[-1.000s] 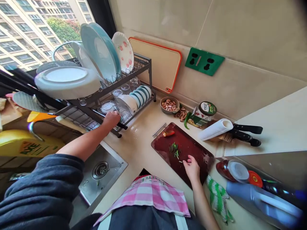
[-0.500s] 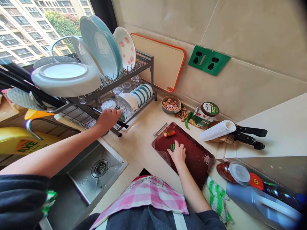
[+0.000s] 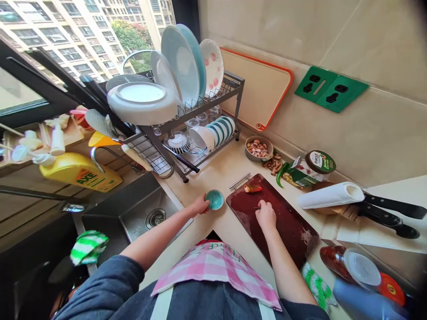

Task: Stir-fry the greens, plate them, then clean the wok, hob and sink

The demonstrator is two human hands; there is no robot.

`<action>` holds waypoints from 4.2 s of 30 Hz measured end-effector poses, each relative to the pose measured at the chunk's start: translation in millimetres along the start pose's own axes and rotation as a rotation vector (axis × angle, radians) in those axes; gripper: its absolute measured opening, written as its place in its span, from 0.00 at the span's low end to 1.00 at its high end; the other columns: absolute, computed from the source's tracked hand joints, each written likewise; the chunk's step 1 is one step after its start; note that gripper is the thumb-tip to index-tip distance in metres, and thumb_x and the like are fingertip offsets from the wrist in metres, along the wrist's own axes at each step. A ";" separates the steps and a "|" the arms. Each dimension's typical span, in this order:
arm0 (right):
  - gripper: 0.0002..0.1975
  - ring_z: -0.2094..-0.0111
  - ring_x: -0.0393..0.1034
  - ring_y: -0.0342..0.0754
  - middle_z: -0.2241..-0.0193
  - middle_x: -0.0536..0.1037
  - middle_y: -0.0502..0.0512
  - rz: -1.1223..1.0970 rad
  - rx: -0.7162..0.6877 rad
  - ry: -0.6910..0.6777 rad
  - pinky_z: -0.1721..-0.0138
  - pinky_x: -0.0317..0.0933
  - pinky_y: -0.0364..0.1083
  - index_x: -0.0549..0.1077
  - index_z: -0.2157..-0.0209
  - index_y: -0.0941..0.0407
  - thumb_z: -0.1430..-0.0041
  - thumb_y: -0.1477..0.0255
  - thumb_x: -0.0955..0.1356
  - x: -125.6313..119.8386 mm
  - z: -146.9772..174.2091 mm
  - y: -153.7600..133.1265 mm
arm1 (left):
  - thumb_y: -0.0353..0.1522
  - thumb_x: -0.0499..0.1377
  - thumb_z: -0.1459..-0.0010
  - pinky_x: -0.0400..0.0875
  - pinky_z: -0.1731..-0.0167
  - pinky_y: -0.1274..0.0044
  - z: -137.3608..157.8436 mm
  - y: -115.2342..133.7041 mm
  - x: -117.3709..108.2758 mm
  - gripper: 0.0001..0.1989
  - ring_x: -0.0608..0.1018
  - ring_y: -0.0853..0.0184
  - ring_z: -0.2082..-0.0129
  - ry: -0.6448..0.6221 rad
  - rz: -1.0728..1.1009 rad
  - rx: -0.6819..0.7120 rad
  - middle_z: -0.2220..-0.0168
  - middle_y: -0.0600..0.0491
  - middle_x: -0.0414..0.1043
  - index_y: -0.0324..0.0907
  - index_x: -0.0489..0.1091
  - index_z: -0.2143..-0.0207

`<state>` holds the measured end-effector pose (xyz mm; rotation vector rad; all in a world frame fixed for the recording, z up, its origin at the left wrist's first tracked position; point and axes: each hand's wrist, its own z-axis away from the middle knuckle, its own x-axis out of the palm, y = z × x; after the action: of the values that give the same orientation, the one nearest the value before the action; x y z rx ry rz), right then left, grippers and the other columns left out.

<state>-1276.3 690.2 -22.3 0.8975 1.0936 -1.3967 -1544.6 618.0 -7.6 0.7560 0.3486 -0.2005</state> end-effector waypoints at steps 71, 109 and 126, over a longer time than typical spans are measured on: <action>0.10 0.66 0.71 0.46 0.61 0.74 0.56 -0.178 -0.002 0.078 0.64 0.61 0.44 0.73 0.61 0.56 0.45 0.73 0.65 3.5 -7.2 27.9 | 0.39 0.56 0.49 0.68 0.69 0.71 -4.7 -32.9 -2.5 0.20 0.71 0.66 0.76 0.287 -0.074 0.451 0.68 0.51 0.68 0.39 0.67 0.55; 0.04 0.70 0.69 0.45 0.71 0.76 0.51 -0.294 -0.287 -0.036 0.71 0.54 0.41 0.71 0.71 0.54 0.47 0.72 0.64 -3.0 14.9 -72.5 | 0.29 0.54 0.43 0.72 0.76 0.79 3.4 -35.0 23.5 0.29 0.75 0.71 0.80 -0.064 0.661 0.069 0.77 0.55 0.71 0.40 0.51 0.40; 0.16 0.58 0.65 0.51 0.55 0.70 0.60 -0.208 -0.344 0.279 0.58 0.60 0.48 0.71 0.54 0.56 0.44 0.73 0.63 -9.6 -26.6 -19.7 | 0.21 0.52 0.49 0.70 0.79 0.80 -48.2 8.5 0.6 0.32 0.73 0.71 0.83 0.063 0.682 0.045 0.82 0.60 0.68 0.41 0.55 0.40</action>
<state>-1296.2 718.1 -18.3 0.7554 1.6223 -1.2177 -1552.9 657.8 -34.9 0.8861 0.1309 0.4600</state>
